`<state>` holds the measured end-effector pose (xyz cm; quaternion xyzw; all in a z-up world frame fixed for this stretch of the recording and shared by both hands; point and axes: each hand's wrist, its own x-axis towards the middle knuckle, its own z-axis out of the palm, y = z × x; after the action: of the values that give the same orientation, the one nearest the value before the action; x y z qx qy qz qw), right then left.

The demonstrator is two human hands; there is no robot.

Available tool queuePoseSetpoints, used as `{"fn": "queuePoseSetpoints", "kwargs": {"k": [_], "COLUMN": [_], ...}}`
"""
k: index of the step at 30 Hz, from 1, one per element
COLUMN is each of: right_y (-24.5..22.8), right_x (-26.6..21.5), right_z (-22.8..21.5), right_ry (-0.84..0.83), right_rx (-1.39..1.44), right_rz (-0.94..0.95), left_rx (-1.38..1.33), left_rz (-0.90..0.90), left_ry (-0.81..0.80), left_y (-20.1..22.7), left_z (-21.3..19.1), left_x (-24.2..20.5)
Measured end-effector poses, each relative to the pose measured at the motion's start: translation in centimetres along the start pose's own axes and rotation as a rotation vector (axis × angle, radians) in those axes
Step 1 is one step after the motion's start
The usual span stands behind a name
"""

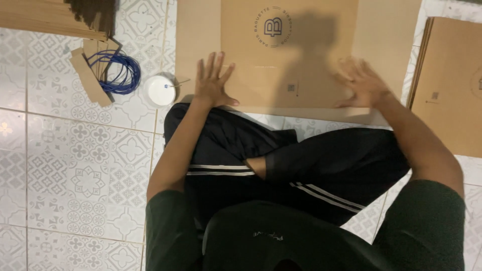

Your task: Assembling cardboard components by applying glue with a brush and pressing the pieces together.

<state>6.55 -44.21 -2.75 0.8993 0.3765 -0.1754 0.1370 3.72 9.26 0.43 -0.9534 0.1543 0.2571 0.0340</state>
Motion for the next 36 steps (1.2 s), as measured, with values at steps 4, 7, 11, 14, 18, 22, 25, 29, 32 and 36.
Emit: {"fn": "queuePoseSetpoints", "kwargs": {"k": [4, 7, 11, 14, 18, 22, 25, 29, 32, 36], "right_y": [1.6, 1.8, 0.8, -0.2, -0.7, -0.2, 0.6, 0.3, -1.0, -2.0], "right_x": [-4.9, -5.1, -3.5, -0.8, 4.8, 8.7, 10.0, 9.1, 7.7, 4.9], "right_z": [-0.2, -1.5, -3.9, -5.8, -5.7, -3.3, -2.3, -4.6, -7.3, -10.9], "right_ry": [0.129, -0.027, 0.196, 0.469, 0.675, 0.706, 0.731, 0.494, 0.521, 0.822], "right_rx": [0.179, 0.311, 0.522, 0.682, 0.909, 1.029, 1.255, 1.430, 1.535, 1.430], "right_rz": [0.135, 0.270, 0.277, 0.314, 0.546, 0.736, 0.995, 1.018, 0.874, 0.531], "left_rx": [-0.133, -0.168, -0.250, -0.405, -0.821, -0.812, -0.921, -1.007, -1.033, -0.913], "left_rz": [-0.092, -0.154, -0.170, -0.110, 0.000, 0.045, -0.147, -0.203, -0.211, -0.309], "left_ry": [0.006, 0.028, 0.138, 0.371, 0.593, 0.803, 0.713, 0.753, 0.715, 0.704], "left_y": [0.0, 0.6, 1.7, 2.8, 2.2, 0.3, -0.3, -0.3, -0.3, 0.2], "left_z": [0.7, 0.0, 0.2, 1.6, 3.9, 7.7, 8.0, 7.4, 7.2, 6.6], "left_x": [-0.1, -0.4, -1.1, -1.1, -0.2, 2.1, 2.6, 2.6, 2.6, 2.4]}}
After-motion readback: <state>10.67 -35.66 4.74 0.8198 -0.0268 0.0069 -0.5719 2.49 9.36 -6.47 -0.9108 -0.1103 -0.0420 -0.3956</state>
